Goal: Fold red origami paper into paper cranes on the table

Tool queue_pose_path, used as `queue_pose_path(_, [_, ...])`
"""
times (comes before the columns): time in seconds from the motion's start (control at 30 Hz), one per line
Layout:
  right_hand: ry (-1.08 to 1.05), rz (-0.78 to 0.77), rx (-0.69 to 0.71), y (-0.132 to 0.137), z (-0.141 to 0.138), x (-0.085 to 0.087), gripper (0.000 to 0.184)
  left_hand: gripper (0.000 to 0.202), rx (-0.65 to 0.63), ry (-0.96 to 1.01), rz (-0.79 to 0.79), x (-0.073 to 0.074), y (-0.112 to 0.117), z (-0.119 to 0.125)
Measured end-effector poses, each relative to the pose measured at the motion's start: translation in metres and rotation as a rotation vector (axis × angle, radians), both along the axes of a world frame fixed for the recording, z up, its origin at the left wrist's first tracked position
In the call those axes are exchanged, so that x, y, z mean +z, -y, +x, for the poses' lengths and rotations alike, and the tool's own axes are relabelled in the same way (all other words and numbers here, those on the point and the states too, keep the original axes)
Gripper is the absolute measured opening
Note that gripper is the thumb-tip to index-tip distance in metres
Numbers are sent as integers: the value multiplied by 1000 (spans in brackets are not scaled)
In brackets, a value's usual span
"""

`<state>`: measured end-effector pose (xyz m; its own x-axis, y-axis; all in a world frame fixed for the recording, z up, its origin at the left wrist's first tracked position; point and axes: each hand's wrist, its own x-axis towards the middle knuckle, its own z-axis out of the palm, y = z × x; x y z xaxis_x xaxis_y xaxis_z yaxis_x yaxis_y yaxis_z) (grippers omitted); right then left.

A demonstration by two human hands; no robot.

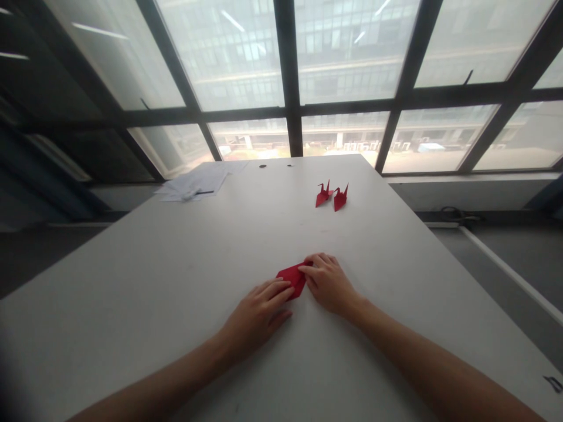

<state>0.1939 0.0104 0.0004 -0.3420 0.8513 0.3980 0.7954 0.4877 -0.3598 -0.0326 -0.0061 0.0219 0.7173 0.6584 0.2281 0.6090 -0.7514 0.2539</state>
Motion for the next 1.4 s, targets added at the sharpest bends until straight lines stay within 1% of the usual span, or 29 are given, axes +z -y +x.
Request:
queue_pose_path(0.17, [-13,-8,1,0,3,0,29,28,-17,37,-17,0,-12,-1])
queue_pose_path(0.27, [-19,-15,4,0,3,0,30,25,-25,71,-26,0,-16,-2])
queue_pose_path(0.47, [-70,-22,6,2,1,5,43,23,-29,166,-35,-6,-22,-8])
queue_pose_path(0.53, [-88,-19,41,4,2,8,41,22,-4,228,-63,-6,-24,-10])
queue_pose_path(0.6, [-83,-14,106,5,2,11,40,21,42,298,-109,-5,-27,-11])
queue_pose_path(0.7, [-63,1,186,6,3,11,47,24,126,406,-183,-4,-30,-11])
queue_pose_path(0.77, [-64,14,211,5,4,9,53,25,181,463,-222,-4,-32,-10])
queue_pose_path(0.8, [-71,24,215,3,4,8,53,26,204,478,-239,-4,-33,-9])
queue_pose_path(0.87, [-96,49,211,0,5,5,43,28,237,484,-271,-4,-34,-9])
queue_pose_path(0.93, [-144,78,197,-3,7,2,28,31,236,483,-319,-3,-33,-8])
queue_pose_path(1.03, [-269,82,185,-7,8,0,12,37,168,522,-445,2,-32,-10])
queue_pose_path(1.13, [-422,26,151,-6,8,0,8,35,48,584,-607,5,-33,-14])
queue_pose_path(1.2, [-526,-12,101,-4,7,1,9,38,-8,624,-682,6,-33,-16])
queue_pose_path(1.23, [-573,-34,66,-4,6,2,10,39,-8,653,-684,7,-34,-17])
queue_pose_path(1.27, [-613,-60,29,-3,6,3,11,39,14,694,-642,7,-34,-18])
queue_pose_path(1.3, [-643,-91,-5,-3,6,3,11,38,56,741,-554,7,-34,-18])
queue_pose_path(1.37, [-684,-170,-53,-4,5,3,13,34,156,815,-272,7,-32,-17])
queue_pose_path(1.4, [-699,-212,-68,-5,5,3,15,32,185,821,-123,7,-30,-17])
